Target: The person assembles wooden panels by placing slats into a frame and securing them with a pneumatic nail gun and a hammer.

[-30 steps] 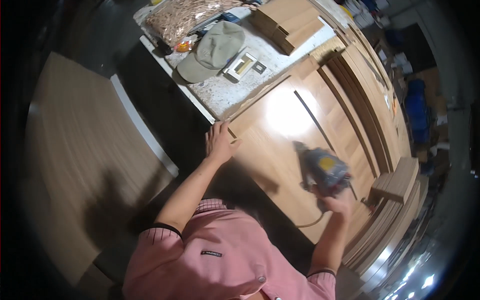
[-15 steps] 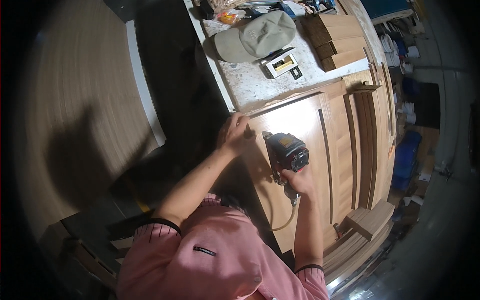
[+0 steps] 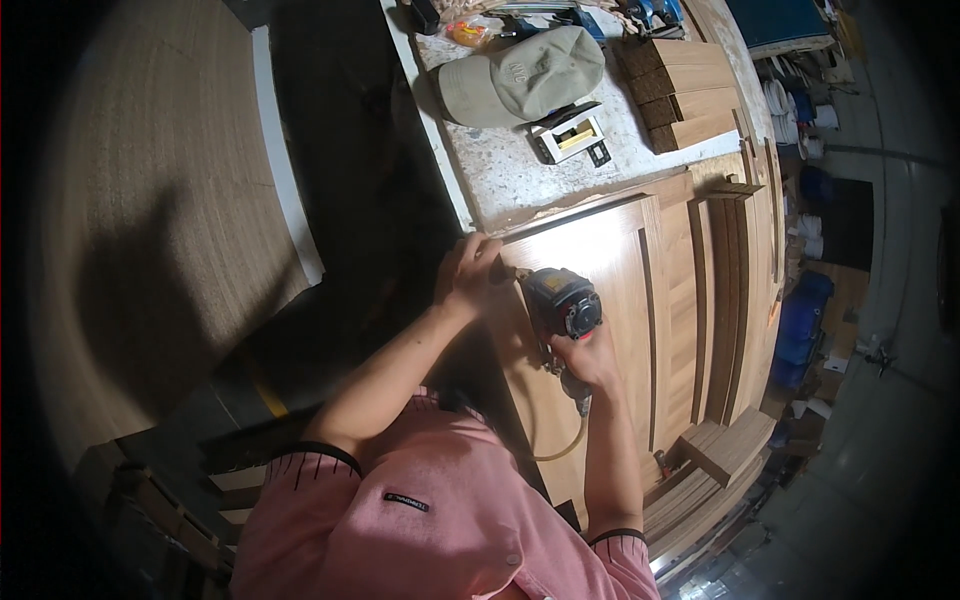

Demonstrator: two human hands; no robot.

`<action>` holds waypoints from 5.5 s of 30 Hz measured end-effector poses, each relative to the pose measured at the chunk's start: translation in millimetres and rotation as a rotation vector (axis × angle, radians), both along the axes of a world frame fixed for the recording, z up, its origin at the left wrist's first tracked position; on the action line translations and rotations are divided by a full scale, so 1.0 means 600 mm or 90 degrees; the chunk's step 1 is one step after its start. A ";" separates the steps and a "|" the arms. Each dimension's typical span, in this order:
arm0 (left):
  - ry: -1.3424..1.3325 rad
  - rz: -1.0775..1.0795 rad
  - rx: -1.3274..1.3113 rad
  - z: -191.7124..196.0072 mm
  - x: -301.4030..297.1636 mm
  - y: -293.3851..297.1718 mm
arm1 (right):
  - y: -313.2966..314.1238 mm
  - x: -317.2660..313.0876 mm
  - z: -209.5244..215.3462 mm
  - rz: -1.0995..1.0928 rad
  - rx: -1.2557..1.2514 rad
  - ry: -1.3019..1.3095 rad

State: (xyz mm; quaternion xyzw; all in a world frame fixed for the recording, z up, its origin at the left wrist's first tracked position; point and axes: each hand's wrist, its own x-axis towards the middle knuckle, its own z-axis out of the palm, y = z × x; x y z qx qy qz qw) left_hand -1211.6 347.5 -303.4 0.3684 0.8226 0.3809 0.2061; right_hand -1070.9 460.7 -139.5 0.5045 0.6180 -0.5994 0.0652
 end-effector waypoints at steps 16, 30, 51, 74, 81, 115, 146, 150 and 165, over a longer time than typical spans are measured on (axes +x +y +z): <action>0.025 -0.009 -0.040 0.004 0.001 -0.002 | -0.011 -0.023 0.015 -0.035 -0.032 0.083; 0.079 0.031 0.076 -0.005 0.005 0.000 | 0.037 0.021 -0.014 -0.018 0.003 0.027; 0.034 0.007 -0.021 0.010 0.004 -0.001 | 0.122 0.030 -0.013 0.003 0.078 -0.038; 0.086 0.009 0.007 0.007 0.007 0.003 | 0.215 0.060 -0.024 -0.052 0.169 -0.018; 0.080 0.009 0.005 0.006 0.008 0.000 | 0.217 0.059 -0.024 -0.060 0.147 -0.015; 0.185 -0.246 -0.123 0.067 0.006 0.155 | -0.256 0.443 -0.140 -0.327 0.424 -0.252; 0.383 -0.142 -0.179 0.014 -0.024 0.164 | 0.213 1.170 0.085 -0.820 0.707 -0.632; 0.393 -0.290 -0.006 0.007 0.028 0.186 | 0.147 1.157 0.100 -0.963 0.691 -0.396; 0.122 -1.146 0.128 0.071 0.597 0.161 | -0.457 0.608 -0.222 -0.828 0.444 -0.558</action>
